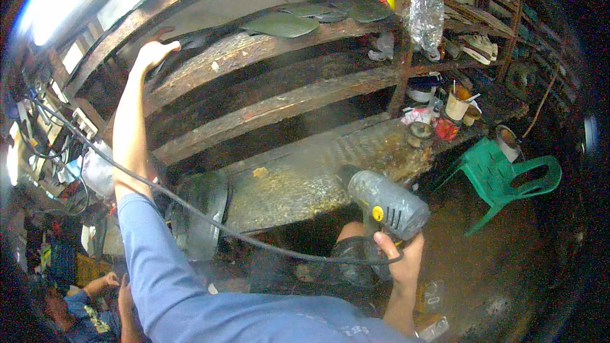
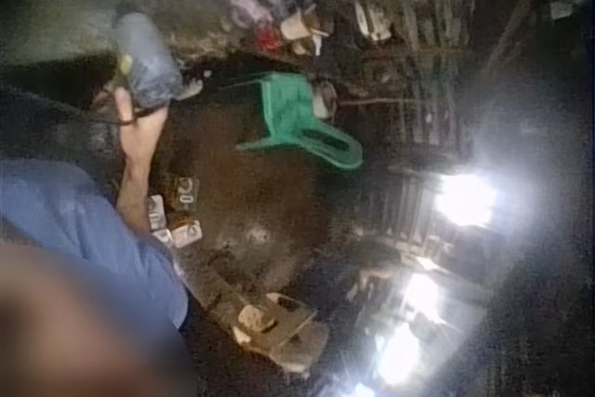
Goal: The person uses a handheld electric sander to smooth the textured sole of a black slipper. They repeatedly sand the sole, flip the slipper to check the surface, and place it on a nearby shelf before retrieving another slipper to continue the process.
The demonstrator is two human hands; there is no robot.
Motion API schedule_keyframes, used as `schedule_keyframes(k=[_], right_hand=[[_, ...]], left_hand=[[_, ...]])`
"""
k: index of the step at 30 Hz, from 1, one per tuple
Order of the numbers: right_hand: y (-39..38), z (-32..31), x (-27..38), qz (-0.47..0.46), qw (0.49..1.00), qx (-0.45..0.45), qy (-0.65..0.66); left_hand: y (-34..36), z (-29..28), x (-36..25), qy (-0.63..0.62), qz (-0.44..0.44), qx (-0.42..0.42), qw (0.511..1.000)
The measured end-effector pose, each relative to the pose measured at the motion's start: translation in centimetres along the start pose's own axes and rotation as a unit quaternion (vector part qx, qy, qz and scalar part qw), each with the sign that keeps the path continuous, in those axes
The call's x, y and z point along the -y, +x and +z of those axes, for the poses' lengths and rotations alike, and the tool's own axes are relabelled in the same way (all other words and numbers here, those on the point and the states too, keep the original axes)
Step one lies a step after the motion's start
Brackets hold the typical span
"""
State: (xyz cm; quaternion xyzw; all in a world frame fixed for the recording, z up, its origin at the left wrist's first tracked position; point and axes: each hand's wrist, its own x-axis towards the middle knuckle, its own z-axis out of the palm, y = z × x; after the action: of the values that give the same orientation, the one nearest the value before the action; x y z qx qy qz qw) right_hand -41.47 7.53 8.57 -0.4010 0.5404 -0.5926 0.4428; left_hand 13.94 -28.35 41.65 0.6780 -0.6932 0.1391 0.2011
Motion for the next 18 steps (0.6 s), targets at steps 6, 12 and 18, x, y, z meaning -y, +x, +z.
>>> schedule_keyframes(k=[6,12,18], right_hand=[[-0.1,0.4,-0.7,-0.067,0.997,-0.037,-0.006],[0.4,1.4,-0.9,-0.083,0.995,-0.05,0.012],[1.3,2.3,0.2,-0.017,1.0,0.021,0.004]], left_hand=[[-1.5,-1.8,4.5,0.039,-0.038,0.034,0.998],[-5.0,-2.4,7.3,0.019,-0.136,0.08,0.987],[-5.2,0.6,-8.2,0.201,0.174,-0.112,0.957]])
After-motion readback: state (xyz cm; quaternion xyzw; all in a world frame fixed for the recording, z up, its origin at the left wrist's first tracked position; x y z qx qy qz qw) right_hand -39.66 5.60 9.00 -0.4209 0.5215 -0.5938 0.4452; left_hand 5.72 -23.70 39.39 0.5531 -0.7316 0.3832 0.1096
